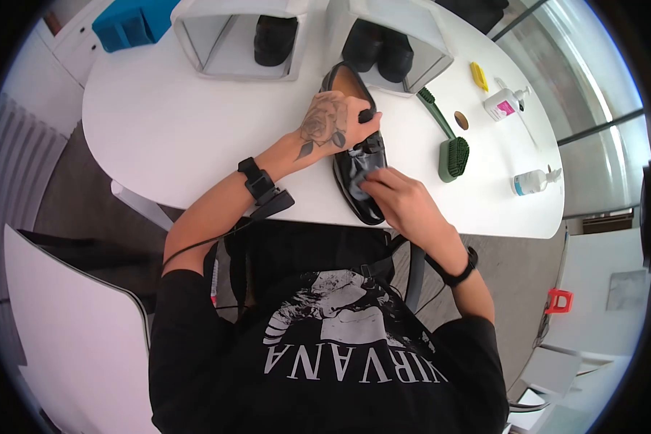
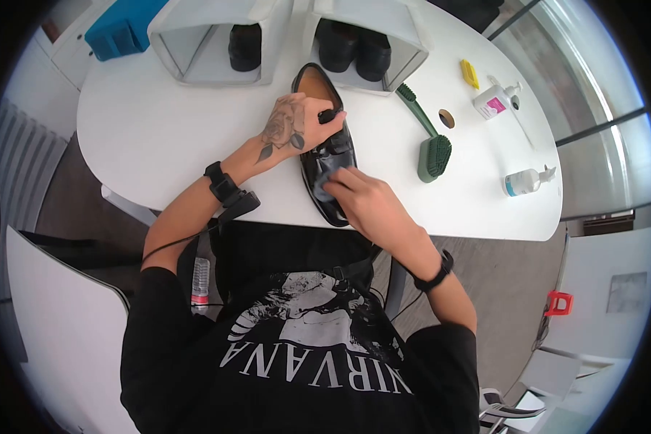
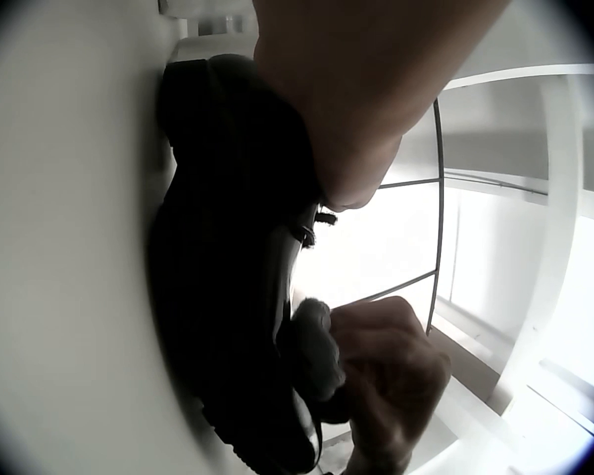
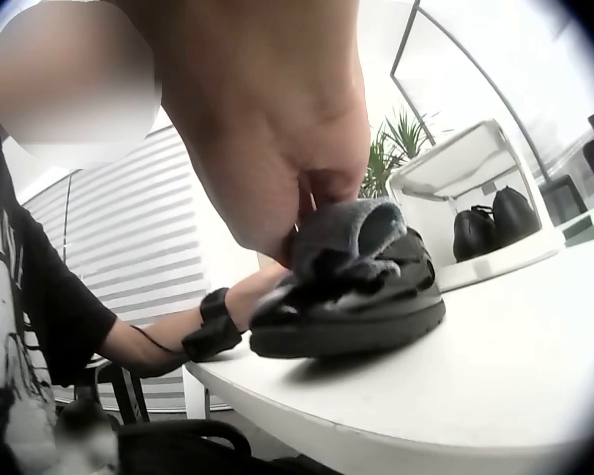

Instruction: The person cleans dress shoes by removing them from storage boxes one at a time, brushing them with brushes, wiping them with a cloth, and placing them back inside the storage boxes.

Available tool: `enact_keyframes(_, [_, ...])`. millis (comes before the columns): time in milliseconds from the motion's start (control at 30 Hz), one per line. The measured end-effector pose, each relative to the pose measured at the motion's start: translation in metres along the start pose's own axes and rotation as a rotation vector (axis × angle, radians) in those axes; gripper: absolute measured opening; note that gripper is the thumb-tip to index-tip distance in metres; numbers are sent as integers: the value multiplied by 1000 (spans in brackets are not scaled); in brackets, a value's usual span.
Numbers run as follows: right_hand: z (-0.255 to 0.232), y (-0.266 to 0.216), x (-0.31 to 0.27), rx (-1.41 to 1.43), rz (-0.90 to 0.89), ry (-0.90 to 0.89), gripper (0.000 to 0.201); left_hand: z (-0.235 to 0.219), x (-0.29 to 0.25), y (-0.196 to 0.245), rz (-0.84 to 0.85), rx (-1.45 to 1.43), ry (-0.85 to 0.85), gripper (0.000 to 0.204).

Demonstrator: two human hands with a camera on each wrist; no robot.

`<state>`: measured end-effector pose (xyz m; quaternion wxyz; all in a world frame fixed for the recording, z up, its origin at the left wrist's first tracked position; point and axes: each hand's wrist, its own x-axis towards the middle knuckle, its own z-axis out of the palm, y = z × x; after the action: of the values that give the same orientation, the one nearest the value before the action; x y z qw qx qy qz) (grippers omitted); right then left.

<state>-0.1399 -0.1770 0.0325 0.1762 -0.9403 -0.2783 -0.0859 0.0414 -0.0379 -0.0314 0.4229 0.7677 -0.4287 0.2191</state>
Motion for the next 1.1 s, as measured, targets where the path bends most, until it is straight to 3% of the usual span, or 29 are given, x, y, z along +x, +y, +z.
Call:
enact_keyframes(133, [-21,-20,-30,-27,97,-191,36,-6,4,6,-93,8,-81,45])
enact_keyframes(233, [-28,-20,-29,-75,71,-178,35,-13,9,12,-126,43,-136,46])
enact_keyframes(333, [-24,-15,5,-93,43,-27,33,-16,11,15,-134,51,-166,46])
enact_keyframes(400, [-16,-9,29,-139,-92,21,32,-18,11,16,-151,28,-188,46])
enact_keyframes(533, [3,0,27,-88,-109,-123,32,-21,10,15,-154,67,-235,43])
enact_keyframes(600, [-5,-9,8,-17,-77,-160,32,-24,-18,2,-144,77,-207,34])
enact_keyframes(667, [-9,-19,-13,42,7,-190,32,-31,-73,-27,-344,-341,-367,42])
enact_keyframes(700, [-9,-25,-22,37,31,-207,32,-44,-65,-25,-354,-250,-591,50])
enact_keyframes(733, [-9,-23,-25,40,38,-214,32,-38,-70,-34,-357,-258,-595,50])
enact_keyframes(800, [-9,-18,-32,83,70,-75,31,-26,-79,-43,-188,-443,-374,45])
enact_keyframes(833, [-6,-16,-30,83,75,-71,31,-25,-79,-41,-185,-445,-379,45])
enact_keyframes(900, [4,-7,-12,12,52,14,27,-32,-67,-37,-463,-367,-551,40])
enact_keyframes(1100, [20,12,20,9,112,182,14,-42,-8,5,-118,-8,-443,40])
